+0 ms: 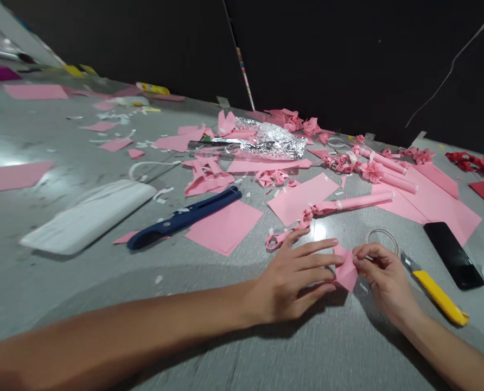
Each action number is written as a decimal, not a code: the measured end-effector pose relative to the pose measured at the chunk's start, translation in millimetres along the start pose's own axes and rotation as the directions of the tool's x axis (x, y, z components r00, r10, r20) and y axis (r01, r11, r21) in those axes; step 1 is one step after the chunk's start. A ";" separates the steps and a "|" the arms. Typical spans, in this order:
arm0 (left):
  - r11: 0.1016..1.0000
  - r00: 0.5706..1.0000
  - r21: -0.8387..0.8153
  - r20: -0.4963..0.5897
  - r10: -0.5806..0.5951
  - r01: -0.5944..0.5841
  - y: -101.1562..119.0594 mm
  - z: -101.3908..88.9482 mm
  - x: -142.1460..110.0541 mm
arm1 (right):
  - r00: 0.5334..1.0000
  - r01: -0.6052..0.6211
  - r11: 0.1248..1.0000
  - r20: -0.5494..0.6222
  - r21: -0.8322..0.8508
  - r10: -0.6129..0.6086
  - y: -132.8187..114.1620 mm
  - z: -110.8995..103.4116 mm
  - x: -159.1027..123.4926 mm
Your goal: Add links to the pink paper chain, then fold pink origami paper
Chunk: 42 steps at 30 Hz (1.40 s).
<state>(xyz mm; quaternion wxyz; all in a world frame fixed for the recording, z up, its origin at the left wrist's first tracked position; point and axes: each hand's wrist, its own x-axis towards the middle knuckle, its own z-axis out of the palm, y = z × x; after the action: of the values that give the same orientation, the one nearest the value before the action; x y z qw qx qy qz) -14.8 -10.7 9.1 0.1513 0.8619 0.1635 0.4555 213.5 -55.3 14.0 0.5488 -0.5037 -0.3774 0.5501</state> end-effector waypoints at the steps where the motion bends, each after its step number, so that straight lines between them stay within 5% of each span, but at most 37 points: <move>1: 1.000 1.000 -0.007 -0.005 0.005 -0.005 -0.2 0.4 -0.3 | 1.000 -0.003 1.000 0.004 -0.017 0.003 0.3 -0.2 -0.1; 6: 0.999 0.999 -0.014 -0.034 -0.042 0.041 -0.2 1.7 -0.9 | 0.997 0.056 0.984 0.056 -0.170 -0.048 -0.7 -1.3 -2.1; 9: 0.995 0.993 0.000 -0.061 -0.102 0.102 0.5 1.1 -0.6 | 0.949 0.312 0.860 0.095 -0.404 -0.300 -3.1 -2.3 -8.7; 12: 0.991 0.987 0.034 -0.102 -0.123 0.127 2.5 -0.6 0.5 | 0.748 0.618 0.490 0.266 -0.615 -0.609 -3.9 -3.6 -18.9; 14: 0.991 0.985 0.042 -0.123 -0.120 0.126 4.1 -1.7 1.4 | 0.602 0.692 0.274 0.324 -0.668 -0.730 -3.3 -4.5 -24.9; 16: 0.992 0.984 0.034 -0.135 -0.118 0.124 5.3 -2.1 2.1 | 0.501 0.706 0.152 0.336 -0.692 -0.798 -2.6 -5.1 -28.2; 18: 0.992 0.983 0.025 -0.133 -0.123 0.127 5.5 -2.1 2.5 | 0.452 0.719 0.061 0.400 -0.693 -0.797 -2.3 -5.1 -28.7; 21: 0.992 0.986 0.025 -0.118 -0.120 0.123 4.6 -2.2 2.6 | 0.479 0.745 0.004 0.530 -0.667 -0.700 -2.2 -3.3 -26.1; 25: 0.994 0.994 0.058 -0.069 -0.085 0.089 4.2 -4.4 2.3 | 0.555 0.767 0.121 0.557 -0.631 -0.618 -0.2 0.1 -22.7; 42: 0.993 1.000 0.117 -0.015 -0.008 0.009 0.1 -3.9 -1.0 | 0.582 0.791 0.279 0.530 -0.544 -0.617 3.7 8.1 -22.2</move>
<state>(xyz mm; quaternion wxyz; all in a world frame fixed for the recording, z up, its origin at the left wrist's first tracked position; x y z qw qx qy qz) -18.6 -10.7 10.5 0.1011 0.8654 0.1948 0.4505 202.3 -76.4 15.2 0.4351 -0.3936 -0.8043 0.0938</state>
